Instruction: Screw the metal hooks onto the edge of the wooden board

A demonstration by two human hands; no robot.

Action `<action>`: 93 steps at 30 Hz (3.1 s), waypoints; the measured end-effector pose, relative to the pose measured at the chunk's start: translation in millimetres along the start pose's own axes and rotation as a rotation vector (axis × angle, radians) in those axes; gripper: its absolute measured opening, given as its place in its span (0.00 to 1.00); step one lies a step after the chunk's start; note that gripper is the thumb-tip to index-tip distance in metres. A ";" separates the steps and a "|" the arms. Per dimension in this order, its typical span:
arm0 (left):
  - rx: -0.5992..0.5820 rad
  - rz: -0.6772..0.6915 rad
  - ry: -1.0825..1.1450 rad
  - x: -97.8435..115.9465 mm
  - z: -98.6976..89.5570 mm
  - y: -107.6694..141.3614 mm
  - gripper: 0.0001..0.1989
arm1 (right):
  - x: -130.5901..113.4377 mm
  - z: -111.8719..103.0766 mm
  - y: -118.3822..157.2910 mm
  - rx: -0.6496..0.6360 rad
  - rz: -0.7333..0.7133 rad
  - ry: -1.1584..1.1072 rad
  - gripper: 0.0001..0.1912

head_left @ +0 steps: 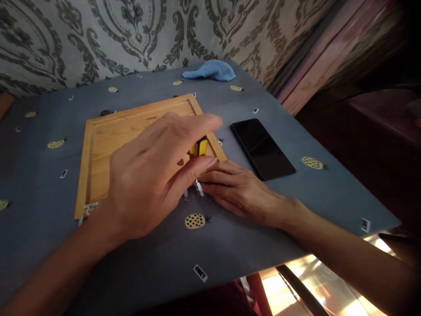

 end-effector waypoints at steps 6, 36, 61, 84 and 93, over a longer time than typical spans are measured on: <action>-0.050 -0.143 0.160 -14.0 5.2 2.7 0.12 | -0.3 0.5 0.3 0.000 0.004 -0.001 0.12; -0.077 -0.058 0.026 -0.2 2.2 -2.1 0.10 | -0.7 -1.1 0.5 0.029 -0.002 0.020 0.13; -0.095 -0.237 0.251 -25.4 -10.0 0.0 0.08 | 3.1 1.7 0.9 -0.014 0.035 0.000 0.12; -0.098 -0.114 -0.120 -2.5 -1.3 -0.3 0.10 | 3.9 2.1 0.4 0.000 0.030 -0.026 0.11; -0.023 -0.157 -0.080 -0.6 -9.7 -3.1 0.09 | 3.7 3.3 1.7 0.001 0.030 -0.025 0.11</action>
Point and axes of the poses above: each hand's wrist, its own y-axis away from the middle knuckle, its own z-axis out of the palm, x = y × z, the point moved 9 cm from there along -y, towards the middle knuckle, and after that the axes turned 14 degrees about -x, right-handed, at the moved point
